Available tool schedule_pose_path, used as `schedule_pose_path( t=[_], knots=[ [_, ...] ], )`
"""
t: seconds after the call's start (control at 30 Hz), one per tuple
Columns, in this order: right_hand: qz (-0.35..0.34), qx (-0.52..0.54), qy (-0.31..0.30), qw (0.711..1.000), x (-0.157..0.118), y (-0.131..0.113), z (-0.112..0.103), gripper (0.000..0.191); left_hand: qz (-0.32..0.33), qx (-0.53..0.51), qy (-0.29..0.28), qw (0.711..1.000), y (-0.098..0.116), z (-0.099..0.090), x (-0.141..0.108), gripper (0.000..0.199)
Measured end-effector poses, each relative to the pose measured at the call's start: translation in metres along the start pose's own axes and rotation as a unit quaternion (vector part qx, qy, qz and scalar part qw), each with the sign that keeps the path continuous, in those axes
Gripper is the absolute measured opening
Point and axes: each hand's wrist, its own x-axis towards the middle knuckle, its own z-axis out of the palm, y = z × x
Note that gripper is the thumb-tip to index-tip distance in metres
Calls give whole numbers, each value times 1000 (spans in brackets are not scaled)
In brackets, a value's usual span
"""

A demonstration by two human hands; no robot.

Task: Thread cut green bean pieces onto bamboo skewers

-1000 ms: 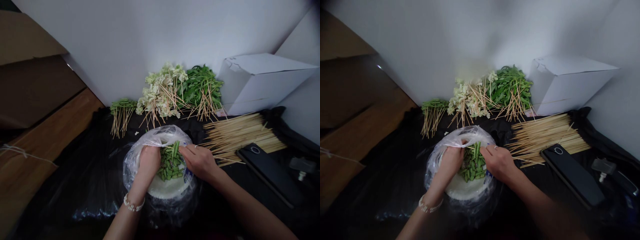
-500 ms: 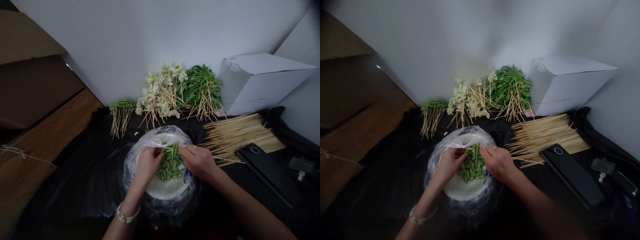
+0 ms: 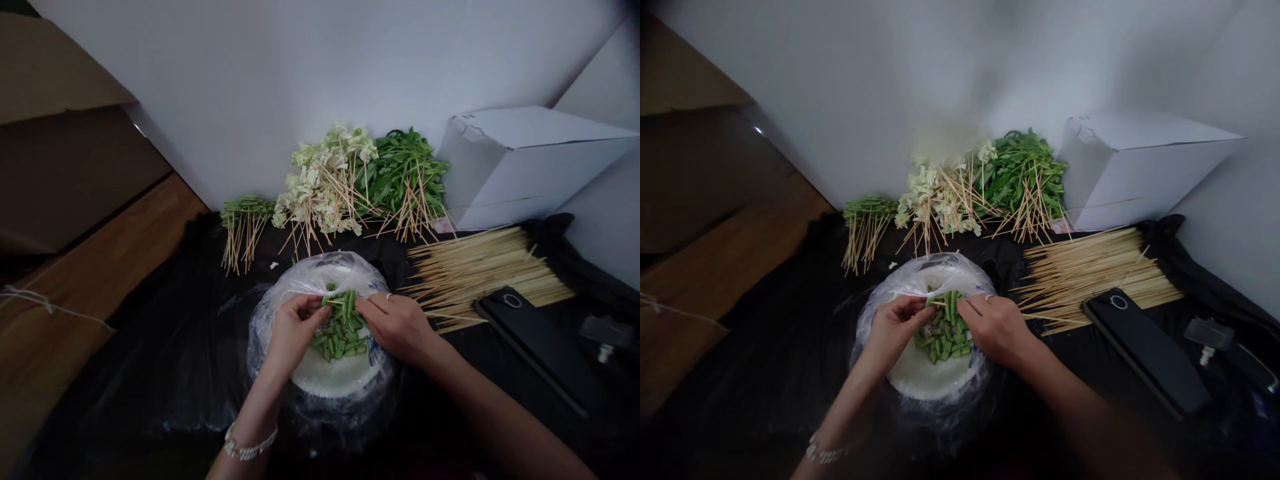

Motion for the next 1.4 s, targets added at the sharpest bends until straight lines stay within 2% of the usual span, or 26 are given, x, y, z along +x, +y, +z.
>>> schedule_pose_path(
  t=[0.17,0.37,0.57,0.7,0.9,1.2,1.4],
  knots=[
    [0,-5,0,1000,0,0,-1,23,1,18,0,1000,1,-1,-2,17],
    [2,-2,1,1000,0,0,-1,23,-25,-25,13,999,0,-2,-2,13],
    [1,-5,2,1000,0,1,-1,24,-35,-40,18,998,2,-6,0,14],
    [-1,0,11,1000,-1,1,-2,25,-57,-87,18,994,2,-5,0,18],
    [1,25,10,1000,-2,0,-1,26,-111,-166,13,980,-3,-1,-1,29],
    [26,54,-5,998,-4,-2,-1,25,-153,-250,16,956,-6,6,-5,29],
    [20,70,4,997,-4,-5,3,26,-160,-252,-17,954,-9,18,-10,30]
  ],
)
